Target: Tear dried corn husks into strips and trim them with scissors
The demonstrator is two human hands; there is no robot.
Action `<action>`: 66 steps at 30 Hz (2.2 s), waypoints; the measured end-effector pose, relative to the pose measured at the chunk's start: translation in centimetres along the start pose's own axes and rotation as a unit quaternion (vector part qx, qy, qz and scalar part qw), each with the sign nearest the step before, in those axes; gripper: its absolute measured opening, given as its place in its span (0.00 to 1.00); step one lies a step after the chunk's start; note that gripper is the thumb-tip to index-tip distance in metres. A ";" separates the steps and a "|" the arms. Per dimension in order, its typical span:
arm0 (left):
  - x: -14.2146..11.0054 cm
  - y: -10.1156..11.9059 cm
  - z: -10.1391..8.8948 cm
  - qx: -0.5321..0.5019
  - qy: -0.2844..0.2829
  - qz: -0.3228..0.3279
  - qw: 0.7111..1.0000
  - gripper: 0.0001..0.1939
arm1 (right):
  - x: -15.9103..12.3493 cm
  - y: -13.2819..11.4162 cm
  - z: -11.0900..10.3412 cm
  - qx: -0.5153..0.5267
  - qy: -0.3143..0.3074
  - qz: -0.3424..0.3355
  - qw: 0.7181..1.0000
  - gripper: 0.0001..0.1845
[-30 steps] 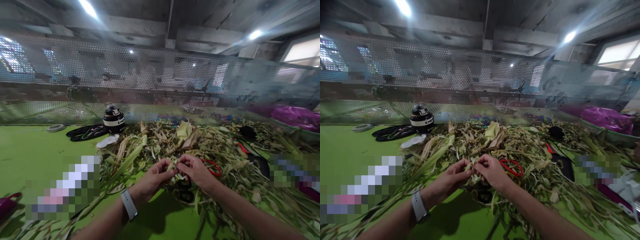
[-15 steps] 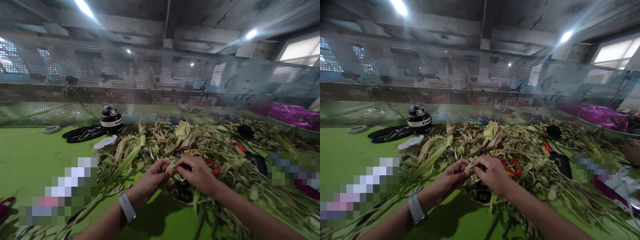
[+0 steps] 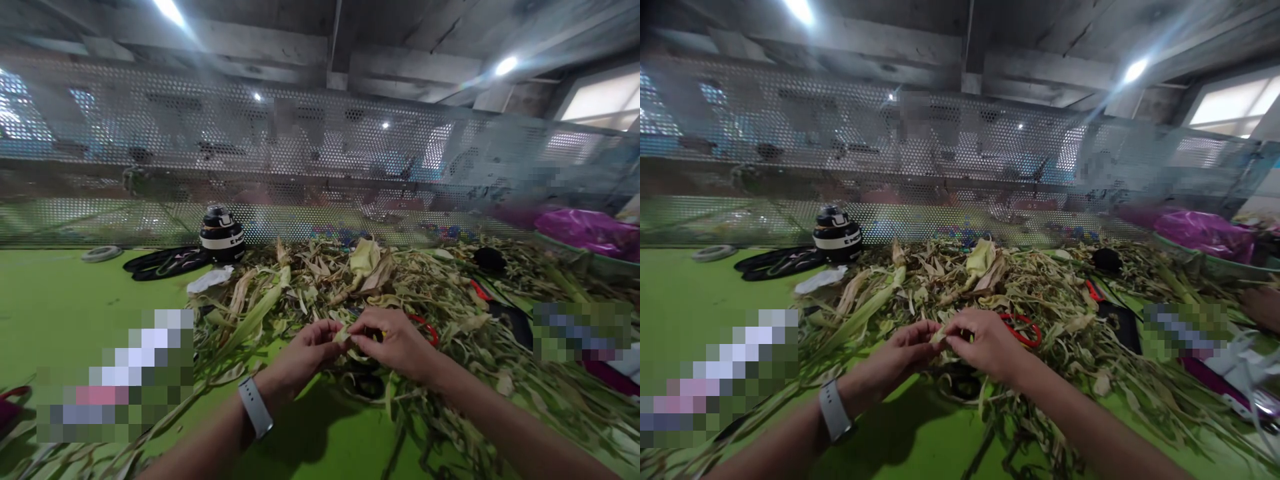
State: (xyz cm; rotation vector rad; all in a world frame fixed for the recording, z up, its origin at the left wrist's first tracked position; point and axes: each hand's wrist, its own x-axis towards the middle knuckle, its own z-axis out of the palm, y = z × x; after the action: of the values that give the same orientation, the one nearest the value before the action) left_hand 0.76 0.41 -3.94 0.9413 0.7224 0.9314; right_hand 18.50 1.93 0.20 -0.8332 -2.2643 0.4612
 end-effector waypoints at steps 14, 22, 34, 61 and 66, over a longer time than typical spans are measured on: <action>-0.5 0.8 0.7 0.114 -0.018 0.069 0.991 0.16 | 0.2 0.3 -0.1 0.103 -0.086 0.184 0.974 0.17; -0.8 0.5 1.0 0.304 -0.013 0.157 0.940 0.13 | -0.4 0.0 1.3 -0.022 -0.067 0.160 0.985 0.05; -1.1 -0.7 1.5 0.511 0.033 0.251 0.821 0.15 | -0.3 0.2 1.3 -0.112 -0.073 0.165 0.977 0.02; -0.9 0.0 1.6 0.410 0.071 0.168 0.893 0.10 | 0.3 0.8 1.4 0.125 -0.004 0.234 0.964 0.09; -1.0 1.3 1.8 0.231 -0.030 0.049 0.971 0.08 | 0.4 1.0 0.7 0.096 0.021 0.189 0.977 0.11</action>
State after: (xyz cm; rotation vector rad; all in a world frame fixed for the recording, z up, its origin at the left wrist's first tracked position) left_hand 1.43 -0.78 -1.88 1.4203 0.8664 0.8304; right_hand 18.19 2.85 -0.63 -1.1625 -1.9852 0.8119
